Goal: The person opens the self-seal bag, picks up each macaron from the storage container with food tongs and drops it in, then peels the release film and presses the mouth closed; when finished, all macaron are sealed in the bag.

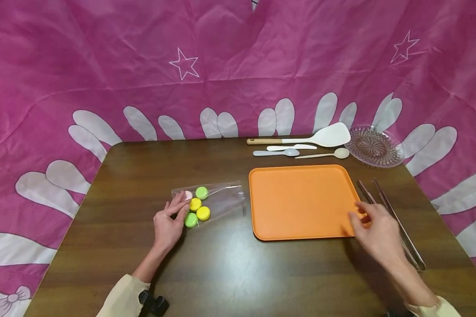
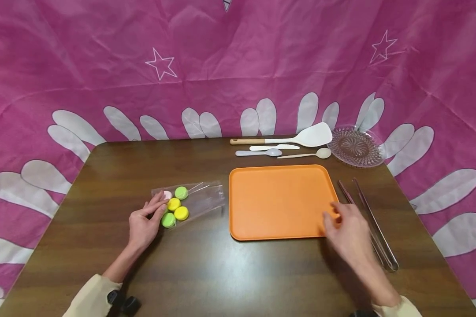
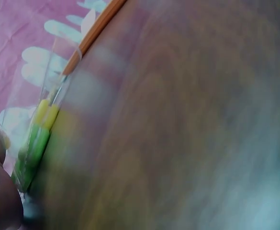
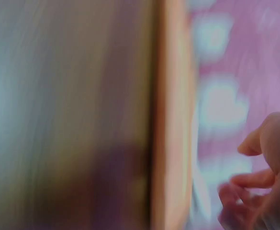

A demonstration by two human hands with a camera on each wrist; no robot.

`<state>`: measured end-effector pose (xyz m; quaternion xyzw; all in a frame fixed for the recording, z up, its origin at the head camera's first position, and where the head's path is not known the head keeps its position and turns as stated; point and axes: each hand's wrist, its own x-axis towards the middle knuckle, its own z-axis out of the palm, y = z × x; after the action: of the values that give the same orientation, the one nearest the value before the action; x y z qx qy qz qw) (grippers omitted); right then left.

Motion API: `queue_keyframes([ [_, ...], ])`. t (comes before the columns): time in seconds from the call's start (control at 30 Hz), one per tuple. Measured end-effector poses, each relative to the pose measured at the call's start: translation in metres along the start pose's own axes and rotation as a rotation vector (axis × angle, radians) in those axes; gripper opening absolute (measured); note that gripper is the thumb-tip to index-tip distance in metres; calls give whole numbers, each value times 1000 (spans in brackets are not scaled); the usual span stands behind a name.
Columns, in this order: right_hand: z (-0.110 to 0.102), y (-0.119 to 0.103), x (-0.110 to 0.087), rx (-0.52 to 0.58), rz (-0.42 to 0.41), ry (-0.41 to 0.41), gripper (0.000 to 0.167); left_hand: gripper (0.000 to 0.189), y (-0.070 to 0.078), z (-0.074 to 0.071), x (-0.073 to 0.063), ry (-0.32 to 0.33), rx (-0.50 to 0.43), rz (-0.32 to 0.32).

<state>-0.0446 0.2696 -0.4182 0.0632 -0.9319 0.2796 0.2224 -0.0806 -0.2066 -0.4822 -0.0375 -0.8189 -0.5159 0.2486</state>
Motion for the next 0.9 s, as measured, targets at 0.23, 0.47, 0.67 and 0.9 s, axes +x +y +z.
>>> queue_keyframes([
  [0.23, 56, -144, -4, 842, 289, -567, 37, 17, 4, 3, -3, 48, 32, -15],
  [0.47, 119, -211, -3, 1312, 678, -594, 55, 16, 7, 7, -3, 33, 38, -32],
  [0.67, 150, -217, -7, 1387, 874, -445, 58, 17, 7, 10, -3, 9, 49, -15],
  [0.9, 177, -218, 2, 1429, 916, -290, 58, 26, 5, 6, -3, 8, 19, -21],
])
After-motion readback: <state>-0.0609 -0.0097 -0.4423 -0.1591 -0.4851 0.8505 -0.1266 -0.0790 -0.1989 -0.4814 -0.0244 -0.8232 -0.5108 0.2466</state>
